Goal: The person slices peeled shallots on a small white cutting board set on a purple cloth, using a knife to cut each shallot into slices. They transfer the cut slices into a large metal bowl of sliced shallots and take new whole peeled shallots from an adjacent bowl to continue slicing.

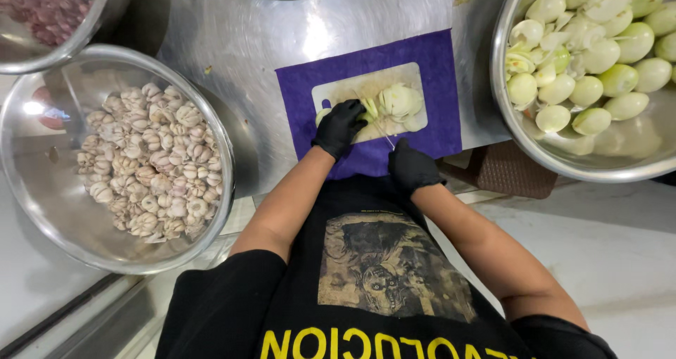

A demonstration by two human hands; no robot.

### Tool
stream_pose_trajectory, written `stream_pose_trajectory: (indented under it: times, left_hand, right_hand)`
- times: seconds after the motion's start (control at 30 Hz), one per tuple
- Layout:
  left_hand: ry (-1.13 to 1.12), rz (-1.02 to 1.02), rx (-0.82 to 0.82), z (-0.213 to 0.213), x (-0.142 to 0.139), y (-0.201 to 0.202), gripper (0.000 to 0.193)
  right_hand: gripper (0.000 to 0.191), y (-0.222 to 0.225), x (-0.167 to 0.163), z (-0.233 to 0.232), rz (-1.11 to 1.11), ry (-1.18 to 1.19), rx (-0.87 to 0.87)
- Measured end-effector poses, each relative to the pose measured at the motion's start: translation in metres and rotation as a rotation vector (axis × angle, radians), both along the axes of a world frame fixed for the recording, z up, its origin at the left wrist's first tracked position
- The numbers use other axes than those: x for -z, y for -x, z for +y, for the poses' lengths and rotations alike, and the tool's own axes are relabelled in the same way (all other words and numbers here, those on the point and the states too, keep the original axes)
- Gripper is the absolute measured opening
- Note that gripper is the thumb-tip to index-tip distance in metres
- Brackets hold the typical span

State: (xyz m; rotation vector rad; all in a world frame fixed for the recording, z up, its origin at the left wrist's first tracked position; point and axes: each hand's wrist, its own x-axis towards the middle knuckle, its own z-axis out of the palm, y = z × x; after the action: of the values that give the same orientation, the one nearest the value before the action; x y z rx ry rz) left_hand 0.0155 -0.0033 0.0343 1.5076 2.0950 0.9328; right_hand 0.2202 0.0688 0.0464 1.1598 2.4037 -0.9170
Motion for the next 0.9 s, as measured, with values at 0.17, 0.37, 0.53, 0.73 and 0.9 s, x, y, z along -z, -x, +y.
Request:
stream_pose_trajectory:
  times: [0.17,0.37,0.53,0.73,0.9]
  left_hand:
    - [-0.05,0.002,-0.023,0.005,0.02,0.001,0.034]
    - [-0.061,0.012,-0.013,-0.056,0.019,0.005,0.031]
    - [-0.031,-0.043,-0.012,-0.058,0.017,0.008,0.032]
    - [-0.049,0.019,-0.004,-0.022,0.035,0.014,0.031]
    - [-0.038,0.015,-0.014,-0.023,0.039,0.006,0.03]
  right_hand:
    - [0.036,0.013,0.044,-0.005,-0.022,-0.045,0.051]
    - [0.034,0.02,0.037,-0.05,-0.018,-0.021,0.027]
    - [0.036,0.004,0.019,-0.054,-0.131,0.045,-0.031]
    - [0.031,0.032,0.064,-0.019,-0.007,-0.069,0.011]
    - [0.036,0.021,0.055,-0.016,-0.043,0.042,-0.014]
